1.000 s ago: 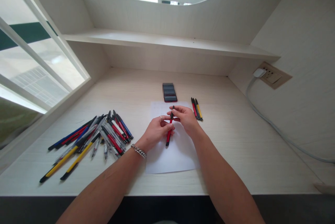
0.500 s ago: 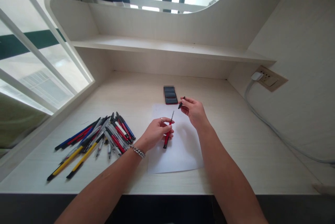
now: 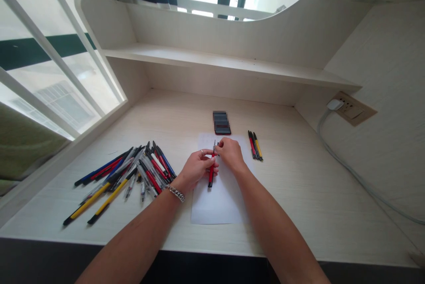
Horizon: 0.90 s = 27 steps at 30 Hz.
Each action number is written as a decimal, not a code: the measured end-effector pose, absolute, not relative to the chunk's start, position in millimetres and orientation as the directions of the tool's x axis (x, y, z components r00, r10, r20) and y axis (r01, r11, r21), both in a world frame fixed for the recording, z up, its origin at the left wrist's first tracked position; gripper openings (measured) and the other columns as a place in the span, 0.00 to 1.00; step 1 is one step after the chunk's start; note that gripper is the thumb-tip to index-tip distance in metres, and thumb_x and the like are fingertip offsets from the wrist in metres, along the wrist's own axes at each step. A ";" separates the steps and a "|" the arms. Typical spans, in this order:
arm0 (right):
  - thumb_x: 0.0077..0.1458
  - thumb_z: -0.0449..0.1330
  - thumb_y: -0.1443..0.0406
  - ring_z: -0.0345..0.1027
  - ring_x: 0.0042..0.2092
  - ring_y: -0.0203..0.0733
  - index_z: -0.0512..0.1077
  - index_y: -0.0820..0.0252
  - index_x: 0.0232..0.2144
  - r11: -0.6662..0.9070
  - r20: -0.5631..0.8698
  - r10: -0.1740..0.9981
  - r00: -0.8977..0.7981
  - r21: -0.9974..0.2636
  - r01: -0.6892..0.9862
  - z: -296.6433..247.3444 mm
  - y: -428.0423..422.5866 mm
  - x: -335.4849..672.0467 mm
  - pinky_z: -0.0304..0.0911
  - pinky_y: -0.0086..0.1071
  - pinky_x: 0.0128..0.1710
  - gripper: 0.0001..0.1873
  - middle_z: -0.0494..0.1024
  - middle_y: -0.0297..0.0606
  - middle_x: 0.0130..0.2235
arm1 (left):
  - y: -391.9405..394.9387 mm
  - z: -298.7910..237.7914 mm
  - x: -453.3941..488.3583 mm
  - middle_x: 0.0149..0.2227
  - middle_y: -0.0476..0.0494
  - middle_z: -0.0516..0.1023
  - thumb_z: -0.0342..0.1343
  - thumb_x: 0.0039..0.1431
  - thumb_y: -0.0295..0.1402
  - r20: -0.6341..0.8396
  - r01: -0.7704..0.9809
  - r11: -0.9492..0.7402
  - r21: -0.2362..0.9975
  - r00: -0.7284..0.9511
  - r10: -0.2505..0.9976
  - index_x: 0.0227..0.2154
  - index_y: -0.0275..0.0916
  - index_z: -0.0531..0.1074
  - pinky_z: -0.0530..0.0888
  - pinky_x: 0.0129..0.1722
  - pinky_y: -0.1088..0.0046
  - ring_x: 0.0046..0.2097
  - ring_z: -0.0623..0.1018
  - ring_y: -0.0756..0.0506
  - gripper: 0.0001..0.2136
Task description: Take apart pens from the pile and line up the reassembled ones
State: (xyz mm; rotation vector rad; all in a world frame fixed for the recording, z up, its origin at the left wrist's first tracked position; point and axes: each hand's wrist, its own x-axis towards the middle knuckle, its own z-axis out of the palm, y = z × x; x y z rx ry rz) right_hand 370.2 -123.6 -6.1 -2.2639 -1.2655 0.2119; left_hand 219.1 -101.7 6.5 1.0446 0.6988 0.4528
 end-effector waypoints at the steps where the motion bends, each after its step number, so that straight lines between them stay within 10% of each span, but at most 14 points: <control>1: 0.50 0.60 0.63 0.68 0.32 0.42 0.74 0.58 0.25 -0.405 0.122 0.833 0.539 -0.530 0.745 -6.2 -124.2 370.8 0.54 0.32 0.31 0.06 0.78 0.39 0.28 | -101.8 5.6 219.4 0.27 0.43 0.76 0.62 0.52 0.29 -0.303 -0.018 0.442 0.897 0.704 0.643 0.40 0.34 0.69 0.78 0.29 0.66 0.27 0.78 0.46 0.13; 10: 0.53 0.57 0.55 0.69 0.30 0.38 0.75 0.59 0.36 -0.114 0.126 0.851 0.510 -0.904 0.413 9.1 -139.7 382.3 0.62 0.31 0.31 0.16 0.78 0.38 0.32 | -104.8 6.7 221.0 0.27 0.42 0.76 0.60 0.53 0.29 -0.306 0.001 0.433 0.901 0.710 0.634 0.41 0.33 0.70 0.77 0.29 0.67 0.26 0.78 0.47 0.12; 20: 0.44 0.64 0.58 0.69 0.28 0.37 0.76 0.62 0.34 0.019 0.037 0.784 0.620 -0.999 0.036 11.1 -142.5 379.8 0.62 0.30 0.27 0.15 0.78 0.39 0.30 | -109.3 4.3 221.8 0.27 0.42 0.76 0.64 0.49 0.32 -0.282 0.035 0.403 0.915 0.770 0.572 0.40 0.33 0.71 0.77 0.28 0.66 0.27 0.78 0.45 0.15; 27: 0.47 0.60 0.60 0.72 0.31 0.42 0.79 0.60 0.29 -0.279 0.000 0.776 0.630 -0.896 0.344 -5.0 -138.9 398.4 0.63 0.33 0.32 0.11 0.79 0.39 0.28 | -107.2 2.7 222.2 0.27 0.42 0.75 0.61 0.52 0.30 -0.296 0.047 0.399 0.916 0.750 0.591 0.41 0.33 0.70 0.77 0.27 0.67 0.27 0.78 0.46 0.13</control>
